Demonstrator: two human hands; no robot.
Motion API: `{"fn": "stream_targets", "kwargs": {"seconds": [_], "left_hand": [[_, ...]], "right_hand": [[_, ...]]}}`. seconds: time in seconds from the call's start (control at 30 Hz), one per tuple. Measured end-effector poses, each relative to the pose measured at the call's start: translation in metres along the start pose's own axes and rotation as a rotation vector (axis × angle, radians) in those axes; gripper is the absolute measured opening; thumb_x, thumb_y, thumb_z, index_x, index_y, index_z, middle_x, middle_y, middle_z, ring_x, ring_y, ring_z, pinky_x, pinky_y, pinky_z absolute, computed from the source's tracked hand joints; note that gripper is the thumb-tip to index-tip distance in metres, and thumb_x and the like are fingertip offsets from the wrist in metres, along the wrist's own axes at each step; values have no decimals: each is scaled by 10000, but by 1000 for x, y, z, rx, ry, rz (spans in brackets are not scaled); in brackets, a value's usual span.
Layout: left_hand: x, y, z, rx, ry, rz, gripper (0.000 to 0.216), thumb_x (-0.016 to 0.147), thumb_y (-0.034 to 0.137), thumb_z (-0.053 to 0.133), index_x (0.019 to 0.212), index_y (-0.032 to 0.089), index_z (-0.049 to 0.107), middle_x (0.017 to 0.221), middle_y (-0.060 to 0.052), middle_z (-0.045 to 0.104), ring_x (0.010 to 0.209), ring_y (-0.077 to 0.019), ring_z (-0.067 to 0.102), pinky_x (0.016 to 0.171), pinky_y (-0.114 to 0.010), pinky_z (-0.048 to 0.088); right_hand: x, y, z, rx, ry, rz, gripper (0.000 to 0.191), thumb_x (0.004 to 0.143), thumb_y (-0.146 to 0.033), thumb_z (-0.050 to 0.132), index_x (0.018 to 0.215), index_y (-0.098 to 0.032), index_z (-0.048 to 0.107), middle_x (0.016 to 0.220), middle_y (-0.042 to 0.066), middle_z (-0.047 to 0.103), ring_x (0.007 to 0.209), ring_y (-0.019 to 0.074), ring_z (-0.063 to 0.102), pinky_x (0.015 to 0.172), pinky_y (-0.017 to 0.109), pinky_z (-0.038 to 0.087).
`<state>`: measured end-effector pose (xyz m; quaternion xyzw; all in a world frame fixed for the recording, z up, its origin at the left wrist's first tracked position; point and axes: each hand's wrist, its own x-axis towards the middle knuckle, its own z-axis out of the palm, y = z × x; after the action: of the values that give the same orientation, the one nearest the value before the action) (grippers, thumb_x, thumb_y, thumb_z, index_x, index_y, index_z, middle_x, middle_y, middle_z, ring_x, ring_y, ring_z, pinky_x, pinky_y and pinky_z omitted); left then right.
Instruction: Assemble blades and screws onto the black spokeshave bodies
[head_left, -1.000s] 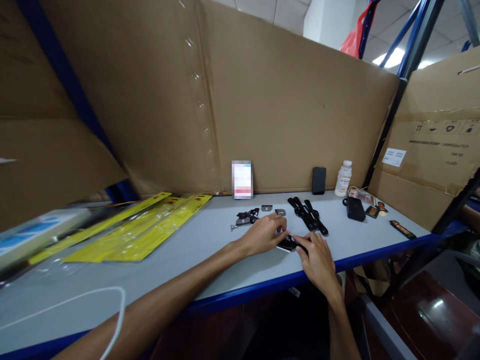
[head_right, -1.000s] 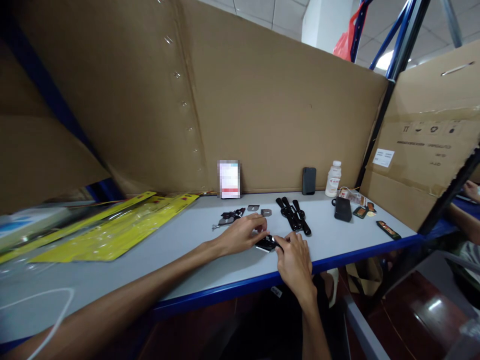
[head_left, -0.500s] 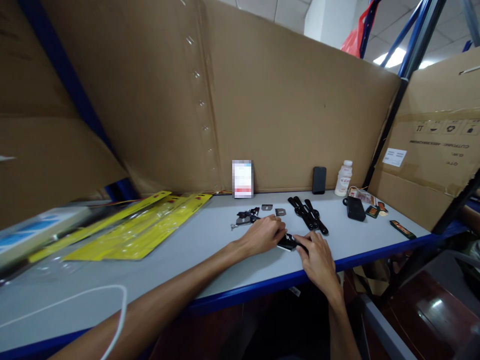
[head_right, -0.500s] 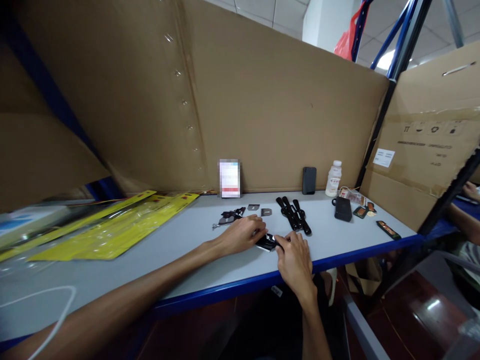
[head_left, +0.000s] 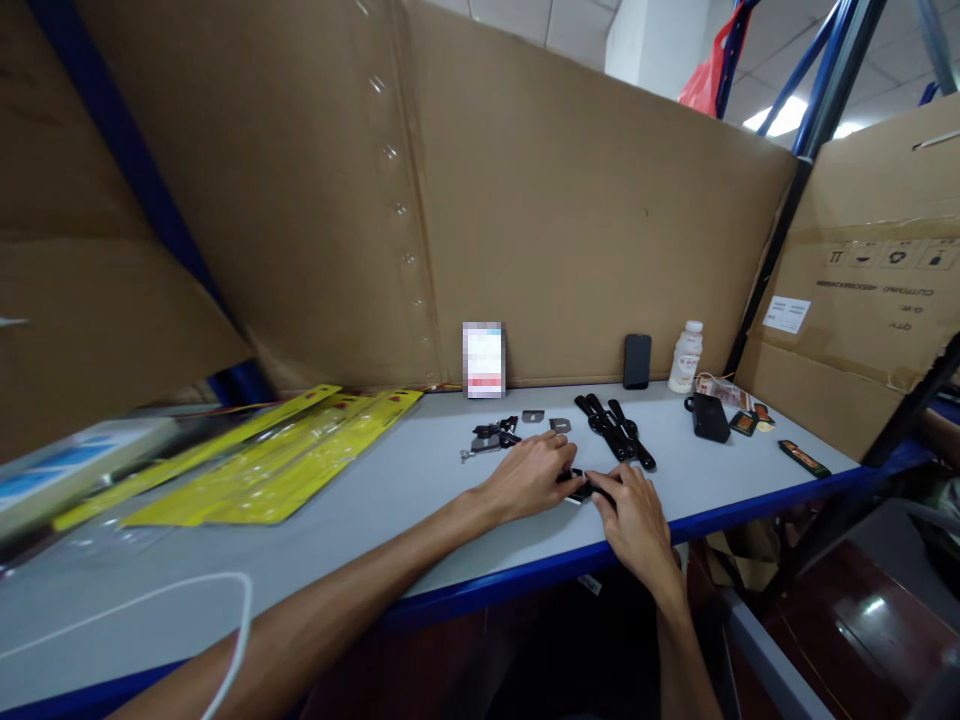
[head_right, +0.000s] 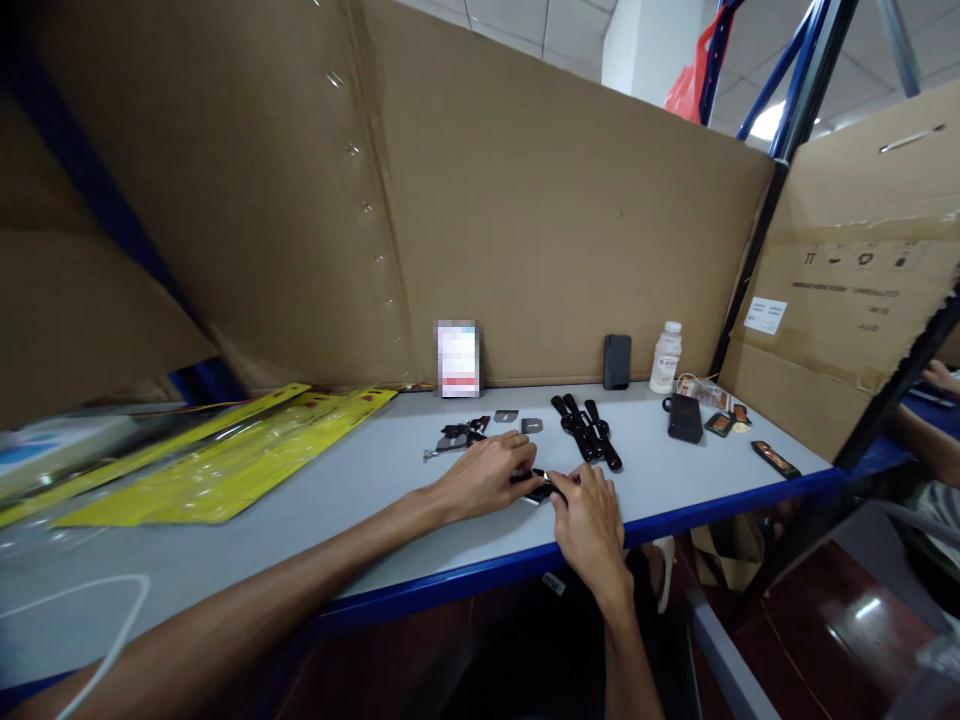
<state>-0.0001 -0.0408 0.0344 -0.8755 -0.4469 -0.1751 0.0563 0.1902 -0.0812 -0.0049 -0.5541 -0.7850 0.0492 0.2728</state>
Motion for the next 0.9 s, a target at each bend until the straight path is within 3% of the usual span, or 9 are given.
{"fn": "stream_targets", "kwargs": {"seconds": [0.13,0.3,0.53,0.73,0.9], "left_hand": [[-1,-1,1,-58,-6,63,27,850,172,613,876,171,618,881,-65,636,878,-233,605,725,-315,476],[1,-10,5,-196,-21,177,375,726,-43,471,936,192,674,924,-49,639,932,-198,609,818,-293,480],[4,-22,7,-219,23,8,310,774,23,469,915,185,692,882,-53,682,828,-197,633,751,-296,463],[3,-21,5,-219,-37,-39,274,788,86,465,847,194,710,843,-51,720,770,-192,648,702,-280,441],[3,-18,2,-219,-45,-55,263,811,106,476,879,195,714,827,-42,722,705,-172,624,654,-266,408]], "right_hand": [[0,-1,-1,0,0,7,368,965,-202,535,1296,-299,662,1105,65,629,1073,231,545,972,370,409],[-1,-3,-4,-2,-7,12,359,966,-197,533,1286,-287,669,1102,67,632,1066,235,541,959,368,409],[1,-5,-3,14,15,14,332,951,-186,546,1248,-277,663,1119,61,651,1079,236,560,950,358,414],[1,-4,-3,35,29,14,205,941,-179,560,1091,-265,670,1091,43,656,1068,233,565,938,349,413],[1,-5,-4,30,15,22,220,947,-179,555,1120,-252,671,1104,45,654,1067,235,560,944,357,408]]}}
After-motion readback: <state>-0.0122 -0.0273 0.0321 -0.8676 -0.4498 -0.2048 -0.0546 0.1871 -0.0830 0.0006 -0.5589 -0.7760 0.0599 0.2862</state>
